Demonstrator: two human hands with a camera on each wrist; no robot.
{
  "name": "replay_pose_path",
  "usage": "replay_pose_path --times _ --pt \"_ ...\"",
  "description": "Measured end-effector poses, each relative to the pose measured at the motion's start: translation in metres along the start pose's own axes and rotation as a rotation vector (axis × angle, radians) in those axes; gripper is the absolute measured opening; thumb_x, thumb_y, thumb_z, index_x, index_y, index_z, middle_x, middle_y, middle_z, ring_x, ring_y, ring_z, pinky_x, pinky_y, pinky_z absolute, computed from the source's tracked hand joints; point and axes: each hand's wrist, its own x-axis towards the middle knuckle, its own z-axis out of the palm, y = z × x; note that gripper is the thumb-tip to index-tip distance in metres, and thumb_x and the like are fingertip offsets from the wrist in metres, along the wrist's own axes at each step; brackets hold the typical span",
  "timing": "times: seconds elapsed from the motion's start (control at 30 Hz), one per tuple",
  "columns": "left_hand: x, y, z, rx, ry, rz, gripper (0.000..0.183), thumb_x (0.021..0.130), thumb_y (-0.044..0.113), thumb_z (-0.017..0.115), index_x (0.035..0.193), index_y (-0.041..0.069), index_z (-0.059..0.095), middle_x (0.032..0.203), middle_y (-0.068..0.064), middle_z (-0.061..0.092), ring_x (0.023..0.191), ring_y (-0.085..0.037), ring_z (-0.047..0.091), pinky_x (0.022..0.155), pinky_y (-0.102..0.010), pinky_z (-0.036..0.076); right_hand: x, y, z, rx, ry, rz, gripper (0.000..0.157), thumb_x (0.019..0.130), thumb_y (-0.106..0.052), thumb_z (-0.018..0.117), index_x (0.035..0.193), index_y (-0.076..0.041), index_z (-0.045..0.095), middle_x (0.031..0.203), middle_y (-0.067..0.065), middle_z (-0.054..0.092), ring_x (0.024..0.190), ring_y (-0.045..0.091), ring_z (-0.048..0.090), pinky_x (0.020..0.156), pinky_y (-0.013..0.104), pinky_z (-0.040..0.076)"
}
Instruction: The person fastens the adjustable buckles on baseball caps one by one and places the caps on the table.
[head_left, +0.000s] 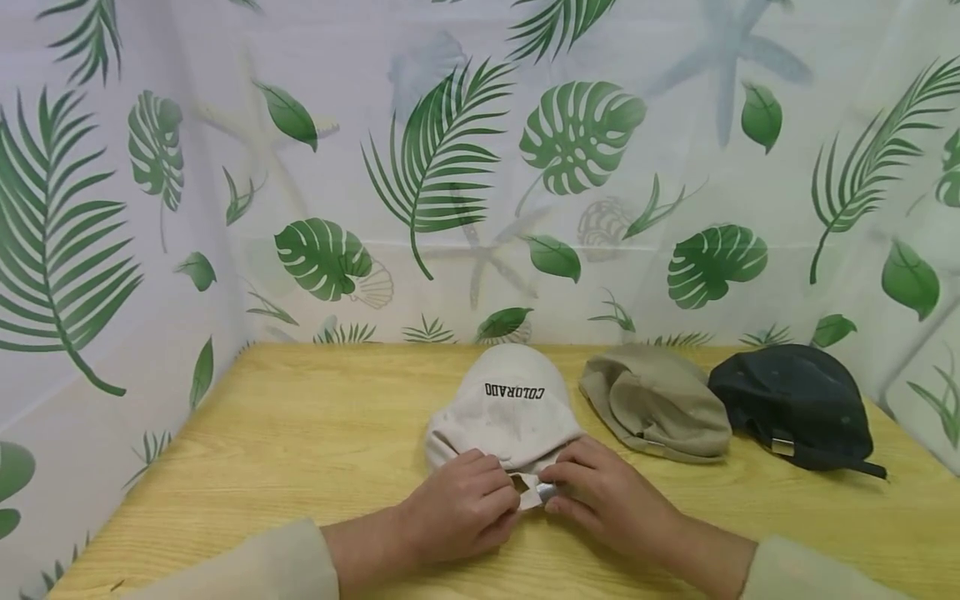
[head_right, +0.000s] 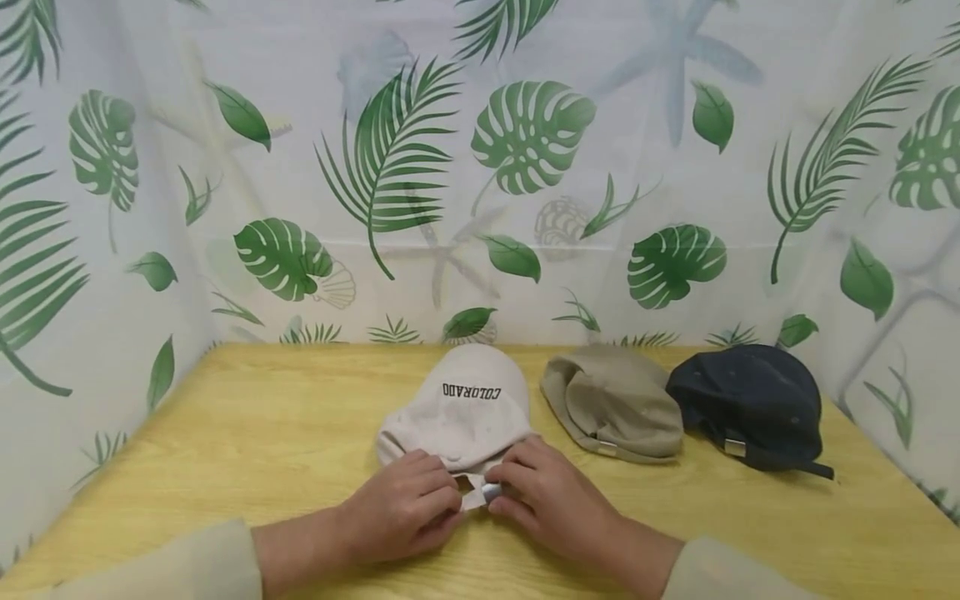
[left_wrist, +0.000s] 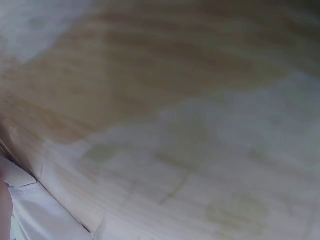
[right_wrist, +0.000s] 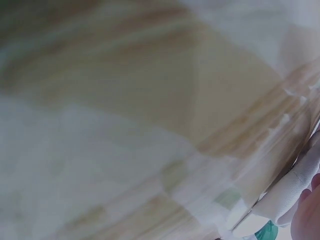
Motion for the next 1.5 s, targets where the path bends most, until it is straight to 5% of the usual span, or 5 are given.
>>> replay_pose_path --times 0.4,0.77,1.0,1.2,1.5 --pt "-0.004 0.001 -0.002 -0.013 -0.003 -0.034 0.007 0.081 0.020 0.075 0.085 0.019 0.069 0.082 0.009 0.065 0.077 -0.007 0.060 0.070 -0.020 0.046 0.001 -0.002 0.001 0.005 -0.022 -0.014 0.023 0.082 -0.022 0.080 0.104 -0.018 0.072 0.102 -0.011 0.061 0.091 0.003 0.052 0.077 0.013 0.042" --pt "-0.002 -0.001 0.002 -0.055 0.051 0.016 0.007 0.087 0.016 0.071 0.092 0.018 0.075 0.088 0.008 0.068 0.079 -0.006 0.063 0.074 -0.019 0.049 -0.001 -0.012 0.007 -0.003 0.016 0.043 0.024 0.082 -0.023 0.080 0.103 -0.019 0.071 0.100 -0.013 0.061 0.092 0.004 0.054 0.080 0.018 0.045" --pt "-0.001 0.002 0.003 -0.059 0.053 0.009 0.007 0.081 0.017 0.079 0.088 0.017 0.075 0.086 0.008 0.068 0.078 -0.006 0.063 0.074 -0.019 0.048 0.007 -0.014 0.002 -0.123 0.010 -0.121 0.023 0.081 -0.024 0.080 0.102 -0.017 0.071 0.098 -0.010 0.062 0.089 0.008 0.056 0.083 0.025 0.043" --pt "0.001 -0.001 0.002 -0.039 0.034 0.025 0.005 0.084 0.017 0.076 0.088 0.017 0.073 0.085 0.009 0.067 0.079 -0.006 0.062 0.073 -0.019 0.047 0.006 -0.013 -0.001 -0.189 -0.039 -0.084 0.021 0.081 -0.030 0.081 0.097 -0.019 0.072 0.092 -0.012 0.060 0.088 0.007 0.053 0.078 0.026 0.043" --pt "0.000 -0.002 0.001 0.004 0.074 0.008 0.006 0.081 0.015 0.076 0.085 0.016 0.072 0.081 0.008 0.065 0.074 -0.007 0.060 0.071 -0.020 0.046 0.009 -0.010 0.003 -0.210 0.023 -0.132 0.020 0.089 -0.036 0.073 0.095 -0.017 0.072 0.090 -0.010 0.060 0.084 0.009 0.054 0.074 0.027 0.044"
